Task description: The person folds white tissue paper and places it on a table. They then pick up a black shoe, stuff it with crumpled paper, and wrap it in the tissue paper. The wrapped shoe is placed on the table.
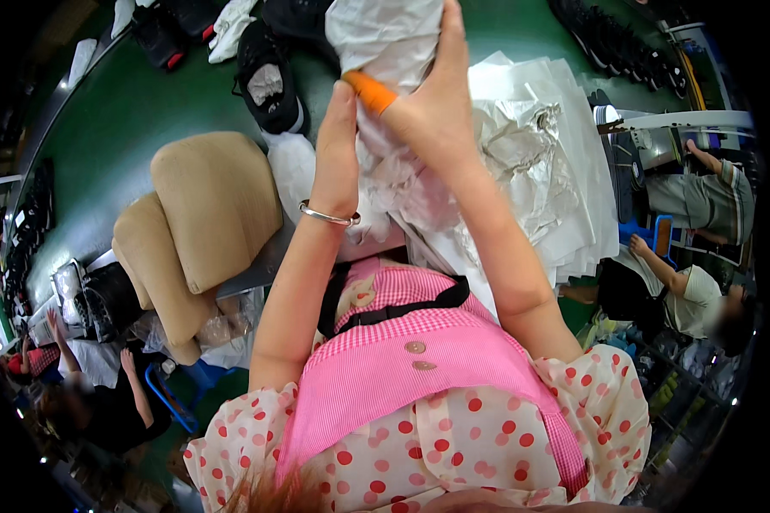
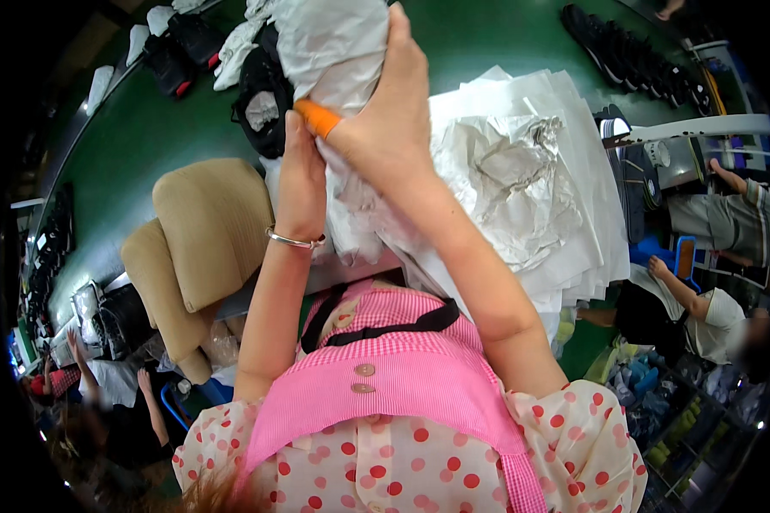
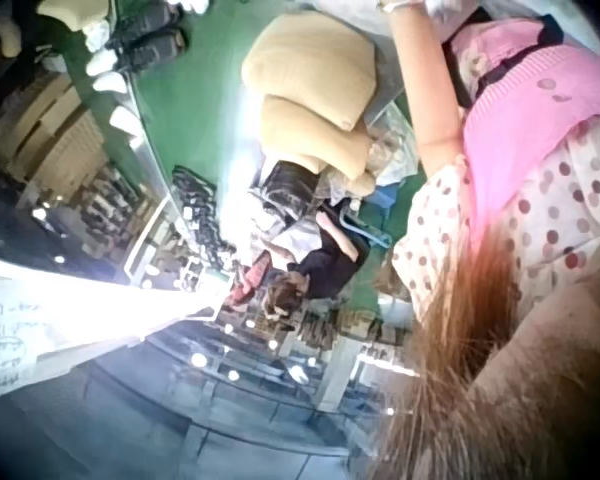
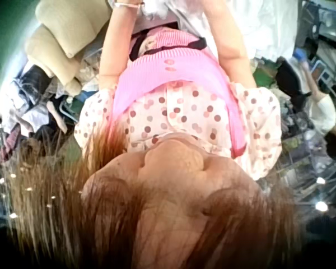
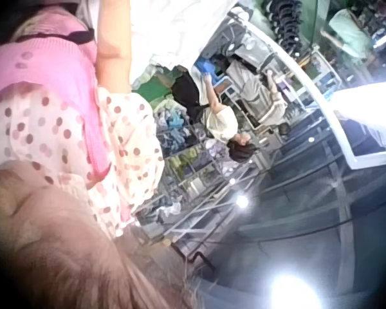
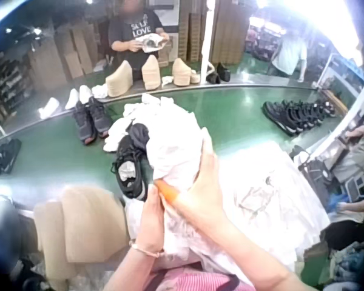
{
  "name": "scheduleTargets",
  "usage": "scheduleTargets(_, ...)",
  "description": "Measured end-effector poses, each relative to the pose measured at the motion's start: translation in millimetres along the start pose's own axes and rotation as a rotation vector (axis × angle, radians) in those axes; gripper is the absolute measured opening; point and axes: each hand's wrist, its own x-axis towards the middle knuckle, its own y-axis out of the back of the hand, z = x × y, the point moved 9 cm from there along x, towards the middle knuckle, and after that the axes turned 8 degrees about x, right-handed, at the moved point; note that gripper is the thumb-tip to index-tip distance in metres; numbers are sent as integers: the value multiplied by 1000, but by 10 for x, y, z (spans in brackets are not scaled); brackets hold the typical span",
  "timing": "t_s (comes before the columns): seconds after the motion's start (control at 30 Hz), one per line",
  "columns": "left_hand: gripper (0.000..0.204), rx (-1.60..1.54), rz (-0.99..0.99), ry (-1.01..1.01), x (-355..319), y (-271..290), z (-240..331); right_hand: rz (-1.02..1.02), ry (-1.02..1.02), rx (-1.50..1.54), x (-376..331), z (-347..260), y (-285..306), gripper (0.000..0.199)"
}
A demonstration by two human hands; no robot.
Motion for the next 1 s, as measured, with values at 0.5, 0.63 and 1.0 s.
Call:
scheduleTargets(0.5, 43, -62, 75, 2, -180, 135, -41, -593, -574, 918, -403, 519, -572, 106)
scheduleTargets(0.63, 51, -59, 23, 37, -183, 183, -103, -647, -543, 1053, -447, 621, -529, 97)
scheduleTargets(1.0, 83, -511, 77, 161, -166, 349, -60, -461, -715, 1109, -702, 532, -488, 37)
